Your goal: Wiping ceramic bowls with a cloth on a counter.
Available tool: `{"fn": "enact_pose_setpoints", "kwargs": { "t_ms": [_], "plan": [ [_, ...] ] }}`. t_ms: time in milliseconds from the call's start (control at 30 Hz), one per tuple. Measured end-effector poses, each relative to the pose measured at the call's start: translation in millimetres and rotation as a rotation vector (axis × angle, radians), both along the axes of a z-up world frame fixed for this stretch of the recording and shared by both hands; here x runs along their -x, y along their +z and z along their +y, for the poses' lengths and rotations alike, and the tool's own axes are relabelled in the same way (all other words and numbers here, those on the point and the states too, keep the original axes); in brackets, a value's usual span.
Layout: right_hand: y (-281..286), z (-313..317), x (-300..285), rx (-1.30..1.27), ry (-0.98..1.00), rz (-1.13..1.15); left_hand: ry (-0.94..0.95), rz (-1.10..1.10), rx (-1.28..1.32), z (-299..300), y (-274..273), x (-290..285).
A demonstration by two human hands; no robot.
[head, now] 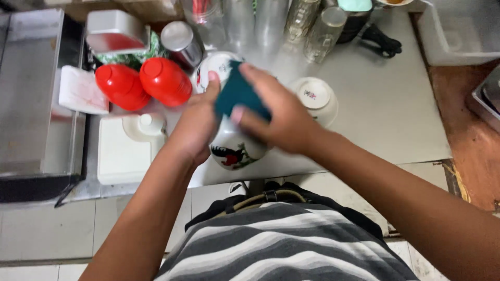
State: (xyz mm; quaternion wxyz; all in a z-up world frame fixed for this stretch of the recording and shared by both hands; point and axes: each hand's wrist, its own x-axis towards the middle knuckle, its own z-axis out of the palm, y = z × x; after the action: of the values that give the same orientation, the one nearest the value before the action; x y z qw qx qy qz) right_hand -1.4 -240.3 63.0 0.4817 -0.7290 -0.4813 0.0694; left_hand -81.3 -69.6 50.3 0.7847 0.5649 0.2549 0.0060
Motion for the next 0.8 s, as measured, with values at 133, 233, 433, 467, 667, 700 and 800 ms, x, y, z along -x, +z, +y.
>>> {"fn": "enact_pose_setpoints", "kwargs": {
  "t_ms": [133,233,433,467,667,700,800],
  "plan": [
    [-13,5,-13,0.071,-0.159,0.694,0.002,0.033,-0.12,-3,-1,-7],
    [-1,-4,2,0.118,-0.213,0.395,0.029,0.065,-0.133,-1,-11,-8],
    [-5,5,-14,-0.076,-0.114,0.184,-0.008,0.034,-0.088,-12,0,-9],
    [-1,5,-14,0.013,-0.19,0.464,-0.011,0.039,-0.089,-13,3,-11],
    [23,-9,5,-0.077,-0.123,-0.251,0.049,-0.105,0.057,-19,-6,-12],
    [22,-11,5,-0.173,-0.035,-0.556,0.073,-0.149,0.045,-19,-17,-12],
    [-2,13,-24,-0.015,-0.225,0.012,0.109,-0.169,-0.015,-14,-17,-14]
  ]
}}
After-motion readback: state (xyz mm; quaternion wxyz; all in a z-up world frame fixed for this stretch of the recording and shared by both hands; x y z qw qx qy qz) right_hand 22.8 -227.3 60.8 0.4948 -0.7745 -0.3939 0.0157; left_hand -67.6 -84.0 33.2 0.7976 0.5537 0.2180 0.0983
